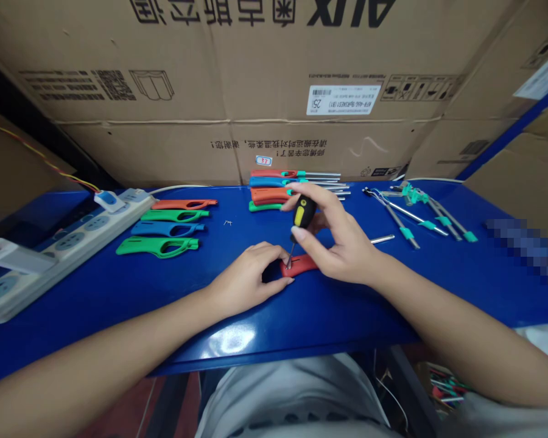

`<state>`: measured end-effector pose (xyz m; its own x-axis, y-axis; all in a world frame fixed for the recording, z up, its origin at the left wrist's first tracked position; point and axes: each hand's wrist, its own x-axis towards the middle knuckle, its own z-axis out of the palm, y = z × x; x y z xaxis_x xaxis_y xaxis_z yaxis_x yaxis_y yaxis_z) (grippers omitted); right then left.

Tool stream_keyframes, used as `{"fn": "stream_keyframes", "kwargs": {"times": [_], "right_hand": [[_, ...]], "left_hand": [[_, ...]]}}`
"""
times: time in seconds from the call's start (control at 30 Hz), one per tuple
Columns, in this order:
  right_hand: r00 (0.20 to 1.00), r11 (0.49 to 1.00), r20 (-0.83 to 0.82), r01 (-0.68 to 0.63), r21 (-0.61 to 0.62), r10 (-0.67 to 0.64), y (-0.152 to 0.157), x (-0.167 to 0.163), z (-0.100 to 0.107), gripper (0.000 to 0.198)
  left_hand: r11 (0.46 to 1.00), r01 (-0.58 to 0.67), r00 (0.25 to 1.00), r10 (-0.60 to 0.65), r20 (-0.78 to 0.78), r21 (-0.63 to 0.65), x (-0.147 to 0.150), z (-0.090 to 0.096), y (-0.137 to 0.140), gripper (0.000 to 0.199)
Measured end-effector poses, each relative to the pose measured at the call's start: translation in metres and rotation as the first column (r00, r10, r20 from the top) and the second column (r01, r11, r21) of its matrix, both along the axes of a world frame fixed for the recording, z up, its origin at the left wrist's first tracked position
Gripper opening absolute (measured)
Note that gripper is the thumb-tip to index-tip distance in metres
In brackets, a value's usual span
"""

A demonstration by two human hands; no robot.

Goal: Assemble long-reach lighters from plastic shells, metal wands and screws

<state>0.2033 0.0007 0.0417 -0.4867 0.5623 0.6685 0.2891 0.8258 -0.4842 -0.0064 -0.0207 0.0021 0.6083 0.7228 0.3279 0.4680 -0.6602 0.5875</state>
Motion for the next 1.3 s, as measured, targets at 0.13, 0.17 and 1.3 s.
{"fn": "stream_keyframes", "kwargs": {"times": [0.13,0.17,1.3], "right_hand": [[0.999,0.998,-0.051,0.004,-0.068,-0.008,-0.001,0.000,0.006,0.050],[0.997,0.998,-0.053,0.057,-0.019,-0.058,0.000,0.001,0.006,0.051],[0.995,0.996,-0.047,0.090,0.015,-0.089,0.001,0.006,0.014,0.038]], "left_hand": [[1.000,0.009,1.000,-0.010,-0.006,-0.007,0.000,0.000,0.001,0.014],[1.000,0.012,1.000,-0.012,-0.006,-0.003,0.000,0.000,0.001,0.014],[0.999,0.040,0.999,-0.040,0.006,-0.024,0.000,0.001,0.001,0.016]]}}
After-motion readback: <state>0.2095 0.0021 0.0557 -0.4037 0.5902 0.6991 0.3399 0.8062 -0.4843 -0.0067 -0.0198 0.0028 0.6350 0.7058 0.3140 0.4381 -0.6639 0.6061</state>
